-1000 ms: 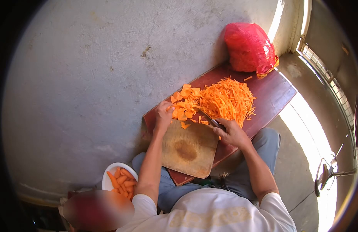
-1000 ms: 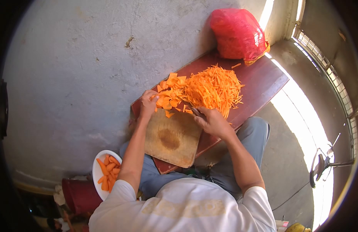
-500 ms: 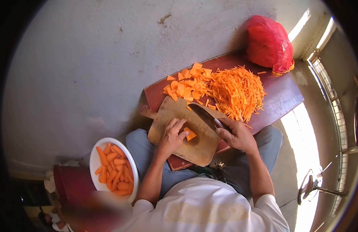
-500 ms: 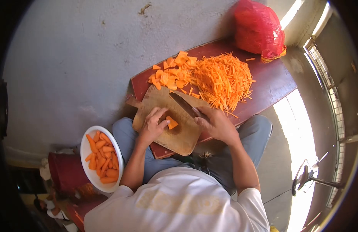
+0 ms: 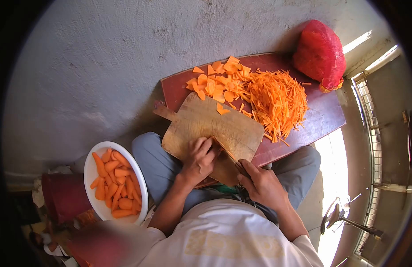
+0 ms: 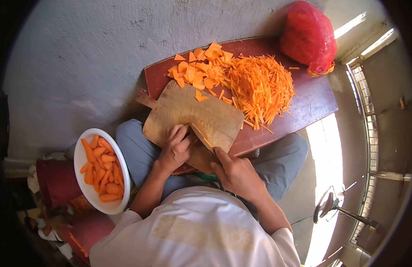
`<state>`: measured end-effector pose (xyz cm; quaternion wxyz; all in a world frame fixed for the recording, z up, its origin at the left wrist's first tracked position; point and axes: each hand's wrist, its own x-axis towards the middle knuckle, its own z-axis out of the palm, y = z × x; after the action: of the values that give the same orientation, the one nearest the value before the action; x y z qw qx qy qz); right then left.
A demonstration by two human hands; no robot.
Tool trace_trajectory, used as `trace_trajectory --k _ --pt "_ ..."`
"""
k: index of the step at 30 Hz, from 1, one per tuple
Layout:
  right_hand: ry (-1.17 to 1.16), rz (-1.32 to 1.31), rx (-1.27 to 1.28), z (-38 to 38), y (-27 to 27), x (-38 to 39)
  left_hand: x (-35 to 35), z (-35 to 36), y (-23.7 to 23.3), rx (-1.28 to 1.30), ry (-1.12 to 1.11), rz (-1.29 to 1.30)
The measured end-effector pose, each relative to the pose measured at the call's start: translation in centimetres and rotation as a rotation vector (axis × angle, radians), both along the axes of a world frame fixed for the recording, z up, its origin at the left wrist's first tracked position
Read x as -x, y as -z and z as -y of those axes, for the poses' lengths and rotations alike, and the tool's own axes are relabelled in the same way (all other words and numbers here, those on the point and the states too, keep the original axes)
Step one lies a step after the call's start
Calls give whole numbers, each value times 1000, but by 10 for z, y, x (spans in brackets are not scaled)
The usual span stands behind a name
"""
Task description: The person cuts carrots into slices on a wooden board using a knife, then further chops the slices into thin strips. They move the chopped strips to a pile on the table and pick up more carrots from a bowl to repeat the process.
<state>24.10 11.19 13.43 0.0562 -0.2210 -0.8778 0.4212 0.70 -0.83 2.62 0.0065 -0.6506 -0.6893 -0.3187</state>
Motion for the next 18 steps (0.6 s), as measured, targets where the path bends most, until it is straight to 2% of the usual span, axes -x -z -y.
trace_trajectory --k 3,8,14,18 --pt "-8 52 -31 8 -10 -3 1 4 5 -6 38 -72" --pt "-45 134 -106 14 -22 1 0 4 7 23 70 8" --pt "-48 33 -92 -7 16 41 -3 6 14 67 66 118" --pt "-50 54 -62 -1 -2 30 -1 6 22 2 67 196"
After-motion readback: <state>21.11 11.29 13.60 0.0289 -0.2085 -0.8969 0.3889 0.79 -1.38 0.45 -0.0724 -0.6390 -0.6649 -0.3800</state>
